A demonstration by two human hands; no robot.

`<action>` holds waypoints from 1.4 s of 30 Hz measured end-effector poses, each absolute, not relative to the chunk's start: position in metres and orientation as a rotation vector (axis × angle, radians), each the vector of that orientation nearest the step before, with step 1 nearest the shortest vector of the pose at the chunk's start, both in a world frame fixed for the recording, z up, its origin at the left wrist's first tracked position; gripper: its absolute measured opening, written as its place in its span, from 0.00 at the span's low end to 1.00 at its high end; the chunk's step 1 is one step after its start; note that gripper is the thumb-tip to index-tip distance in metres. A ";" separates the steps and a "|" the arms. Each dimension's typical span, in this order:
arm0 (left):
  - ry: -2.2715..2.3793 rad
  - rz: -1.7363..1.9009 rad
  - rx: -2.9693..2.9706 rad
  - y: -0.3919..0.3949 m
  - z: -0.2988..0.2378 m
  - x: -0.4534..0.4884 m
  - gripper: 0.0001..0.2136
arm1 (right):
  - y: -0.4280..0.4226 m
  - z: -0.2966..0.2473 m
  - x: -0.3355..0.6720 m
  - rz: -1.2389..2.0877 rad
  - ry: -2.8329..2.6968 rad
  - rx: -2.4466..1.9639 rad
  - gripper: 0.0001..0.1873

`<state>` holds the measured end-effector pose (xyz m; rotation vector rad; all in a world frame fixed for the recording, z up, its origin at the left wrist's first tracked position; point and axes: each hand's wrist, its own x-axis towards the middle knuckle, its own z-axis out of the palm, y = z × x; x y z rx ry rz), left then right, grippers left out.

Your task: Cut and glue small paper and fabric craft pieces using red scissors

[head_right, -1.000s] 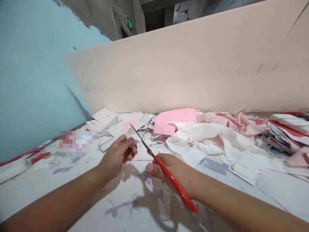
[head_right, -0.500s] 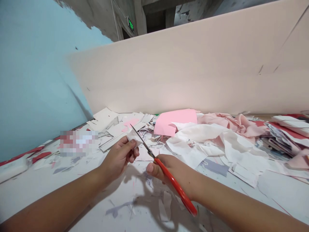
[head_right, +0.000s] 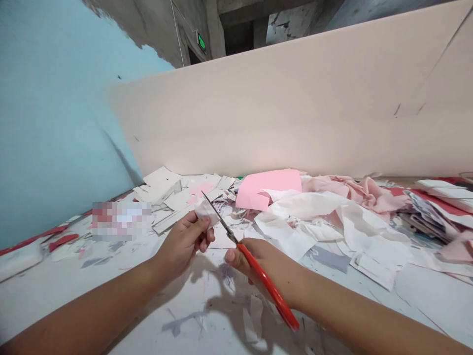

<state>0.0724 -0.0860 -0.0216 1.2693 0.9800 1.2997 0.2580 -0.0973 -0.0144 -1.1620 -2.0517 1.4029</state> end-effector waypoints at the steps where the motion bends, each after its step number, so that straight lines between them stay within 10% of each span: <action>1: 0.979 1.299 1.271 -0.086 -0.022 0.072 0.10 | -0.097 -0.016 0.258 1.394 -2.056 -1.146 0.26; 42: 1.031 1.335 1.230 -0.087 -0.018 0.073 0.12 | -0.095 -0.025 0.253 1.215 -2.114 -1.310 0.28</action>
